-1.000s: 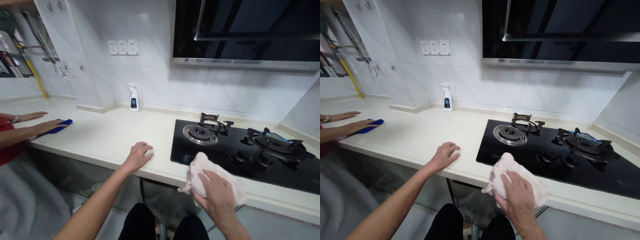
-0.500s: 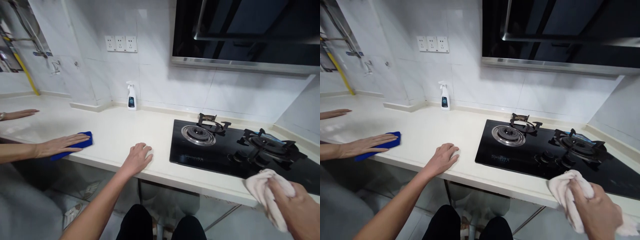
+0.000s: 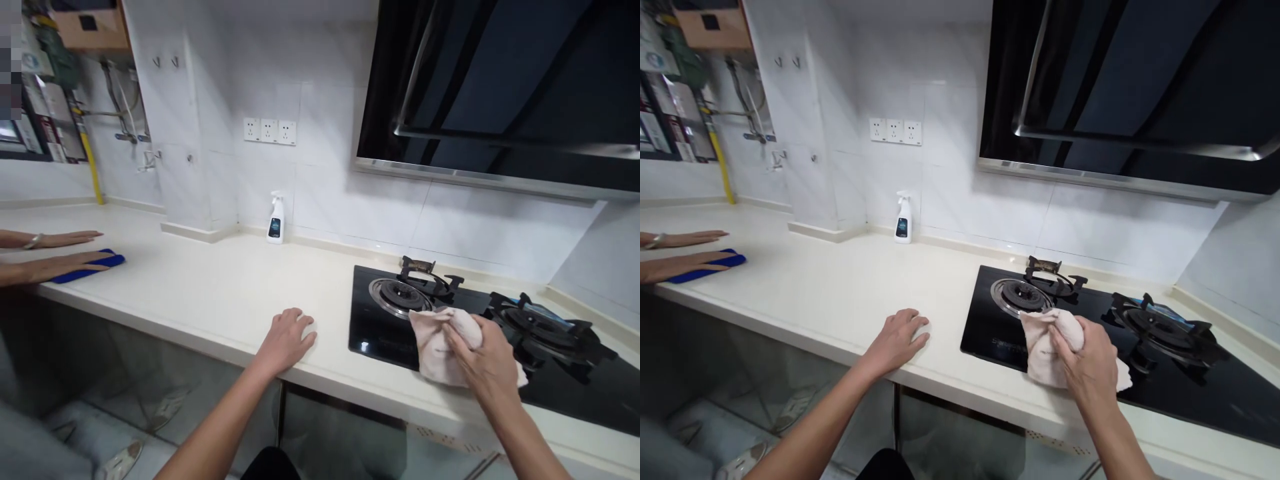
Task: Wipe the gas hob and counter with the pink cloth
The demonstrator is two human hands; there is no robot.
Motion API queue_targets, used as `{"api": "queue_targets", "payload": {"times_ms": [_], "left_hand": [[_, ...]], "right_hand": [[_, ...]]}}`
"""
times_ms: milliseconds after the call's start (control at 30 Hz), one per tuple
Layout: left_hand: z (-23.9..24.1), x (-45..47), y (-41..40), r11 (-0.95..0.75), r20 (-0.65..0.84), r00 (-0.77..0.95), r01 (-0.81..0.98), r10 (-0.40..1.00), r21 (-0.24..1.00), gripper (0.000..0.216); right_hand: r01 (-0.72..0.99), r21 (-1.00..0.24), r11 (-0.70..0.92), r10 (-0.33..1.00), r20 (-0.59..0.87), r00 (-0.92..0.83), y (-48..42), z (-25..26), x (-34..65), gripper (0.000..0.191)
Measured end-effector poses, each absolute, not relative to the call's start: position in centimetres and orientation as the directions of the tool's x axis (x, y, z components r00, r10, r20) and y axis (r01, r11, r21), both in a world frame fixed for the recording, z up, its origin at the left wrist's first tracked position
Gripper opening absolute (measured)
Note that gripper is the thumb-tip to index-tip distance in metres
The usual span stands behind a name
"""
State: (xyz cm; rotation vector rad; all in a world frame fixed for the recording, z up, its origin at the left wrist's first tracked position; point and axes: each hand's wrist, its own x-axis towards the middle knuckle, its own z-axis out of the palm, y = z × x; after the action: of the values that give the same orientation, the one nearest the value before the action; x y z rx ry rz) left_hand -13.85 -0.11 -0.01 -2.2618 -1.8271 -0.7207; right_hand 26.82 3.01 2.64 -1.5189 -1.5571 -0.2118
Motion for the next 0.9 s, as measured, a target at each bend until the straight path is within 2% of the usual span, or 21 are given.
{"api": "queue_targets", "payload": {"times_ms": [67, 133, 233, 333, 433, 533, 600, 767, 900], "left_hand": [[-0.1, -13.8, -0.2, -0.245, 0.450, 0.144, 0.954, 0.881, 0.175, 0.033], [-0.2, -13.8, -0.2, -0.241, 0.455, 0.143, 0.957, 0.879, 0.164, 0.033], [-0.2, -13.6, -0.2, -0.239, 0.461, 0.150, 0.961, 0.875, 0.141, 0.034], [0.0, -13.5, -0.4, -0.238, 0.456, 0.154, 0.962, 0.876, 0.134, 0.034], [0.2, -13.4, -0.6, -0.240, 0.452, 0.158, 0.962, 0.878, 0.130, 0.034], [0.3, -13.4, -0.7, -0.234, 0.444, 0.160, 0.965, 0.882, 0.117, 0.033], [0.4, -13.3, -0.8, -0.226, 0.442, 0.156, 0.968, 0.883, 0.110, 0.032], [0.4, -13.2, -1.0, -0.225, 0.439, 0.145, 0.965, 0.887, 0.136, 0.029], [0.2, -13.3, -1.0, -0.232, 0.457, 0.131, 0.957, 0.880, 0.173, 0.028]], "right_hand": [[0.888, -0.373, 0.268, 0.783, 0.621, 0.025, 4.8, 1.8, 27.9, 0.061], [0.915, -0.304, 0.265, 0.871, 0.482, -0.092, 6.0, 0.6, 28.4, 0.058], [0.963, -0.225, 0.148, 0.943, 0.326, -0.069, 6.8, -0.3, 27.9, 0.061], [0.977, -0.201, 0.072, 0.971, 0.236, -0.023, 6.9, 0.7, 25.5, 0.065], [0.944, -0.211, 0.252, 0.946, 0.261, -0.194, 6.6, 1.8, 21.8, 0.053], [0.830, -0.228, 0.509, 0.838, 0.354, -0.417, 6.6, 1.8, 18.1, 0.032], [0.761, -0.249, 0.599, 0.779, 0.403, -0.481, 7.2, 1.4, 16.3, 0.022], [0.748, -0.298, 0.593, 0.777, 0.455, -0.435, 11.4, 0.6, 12.9, 0.010], [0.745, -0.332, 0.578, 0.781, 0.489, -0.388, 15.9, 0.8, 10.3, 0.013]]}}
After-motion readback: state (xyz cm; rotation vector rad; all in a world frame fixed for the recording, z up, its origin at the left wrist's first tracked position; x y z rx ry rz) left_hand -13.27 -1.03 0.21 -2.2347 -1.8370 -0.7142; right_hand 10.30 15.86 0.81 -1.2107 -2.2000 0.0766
